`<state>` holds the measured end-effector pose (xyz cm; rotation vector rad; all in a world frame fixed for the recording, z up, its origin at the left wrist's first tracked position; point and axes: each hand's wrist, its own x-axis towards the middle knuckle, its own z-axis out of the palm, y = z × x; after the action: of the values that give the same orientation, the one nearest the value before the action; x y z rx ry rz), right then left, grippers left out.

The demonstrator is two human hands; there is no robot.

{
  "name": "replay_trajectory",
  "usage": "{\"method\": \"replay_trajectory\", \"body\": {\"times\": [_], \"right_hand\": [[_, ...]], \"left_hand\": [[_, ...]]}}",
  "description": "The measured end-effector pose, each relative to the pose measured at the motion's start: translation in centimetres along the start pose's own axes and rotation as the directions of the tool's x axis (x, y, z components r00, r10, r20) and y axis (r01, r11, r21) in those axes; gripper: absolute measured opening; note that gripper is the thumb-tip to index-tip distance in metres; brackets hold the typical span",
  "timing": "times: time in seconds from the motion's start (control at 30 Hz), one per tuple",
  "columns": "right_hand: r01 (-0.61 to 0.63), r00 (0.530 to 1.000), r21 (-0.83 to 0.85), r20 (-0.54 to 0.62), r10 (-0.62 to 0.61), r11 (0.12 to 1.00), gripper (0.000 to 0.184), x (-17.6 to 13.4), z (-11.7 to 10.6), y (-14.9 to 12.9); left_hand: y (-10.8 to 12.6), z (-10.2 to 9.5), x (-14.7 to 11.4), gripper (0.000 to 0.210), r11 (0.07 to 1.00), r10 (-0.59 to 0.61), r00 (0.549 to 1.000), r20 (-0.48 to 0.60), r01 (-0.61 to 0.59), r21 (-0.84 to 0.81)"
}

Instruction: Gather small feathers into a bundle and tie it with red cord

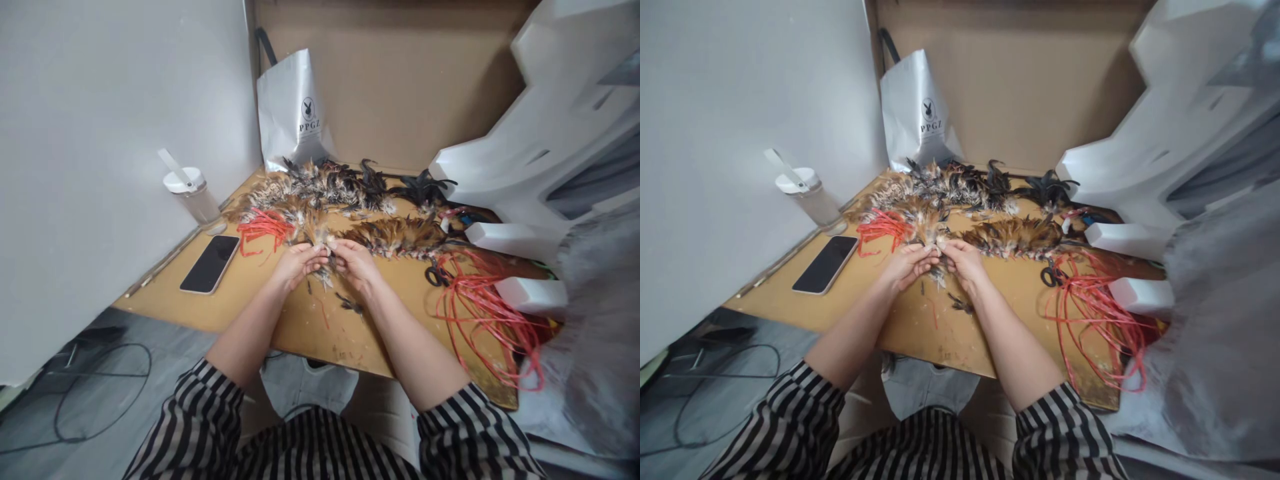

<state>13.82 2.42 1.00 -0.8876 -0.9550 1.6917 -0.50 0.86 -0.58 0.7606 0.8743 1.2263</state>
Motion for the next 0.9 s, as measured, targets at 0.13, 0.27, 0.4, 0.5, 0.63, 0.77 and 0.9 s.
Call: {"method": "replay_trajectory", "body": {"times": [0.13,0.27,0.4,0.5,0.63,0.77,0.9], "right_hand": [[0.04,0.998,0.034,-0.057,-0.038,0.999,0.029,-0.1,0.7,0.7],[0.051,0.993,0.061,-0.108,-0.044,0.997,0.029,-0.1,1.1,1.0],[0.094,0.989,0.08,-0.122,-0.084,0.992,0.029,0.1,1.3,1.4],[0.122,0.986,0.055,-0.125,-0.114,0.991,0.028,0.2,1.4,1.6],[0.137,0.983,-0.009,-0.119,-0.137,0.991,0.027,0.1,1.4,1.7],[0.19,0.971,-0.118,-0.124,-0.204,0.975,0.024,0.3,1.2,1.8],[0.287,0.946,-0.406,-0.021,-0.323,0.868,0.019,0.5,0.4,2.0]], "left_hand": [[-0.3,0.2,-0.1,0.015,0.999,-0.029,0.998,0.053,0.03,-0.011],[-0.4,0.3,0.0,0.015,0.999,-0.042,0.996,0.073,0.043,-0.004],[-0.5,0.2,0.0,0.014,0.999,-0.049,0.996,0.079,0.049,0.004],[-0.6,0.1,0.1,0.015,0.999,-0.04,0.996,0.078,0.039,0.01],[-0.6,0.3,0.0,0.018,0.998,0.006,0.998,0.065,-0.009,0.055],[-0.3,0.5,-0.1,0.021,0.989,0.089,0.996,0.004,-0.089,0.116],[0.5,-0.1,0.2,0.023,0.978,0.205,0.973,-0.105,-0.2,0.054]]}}
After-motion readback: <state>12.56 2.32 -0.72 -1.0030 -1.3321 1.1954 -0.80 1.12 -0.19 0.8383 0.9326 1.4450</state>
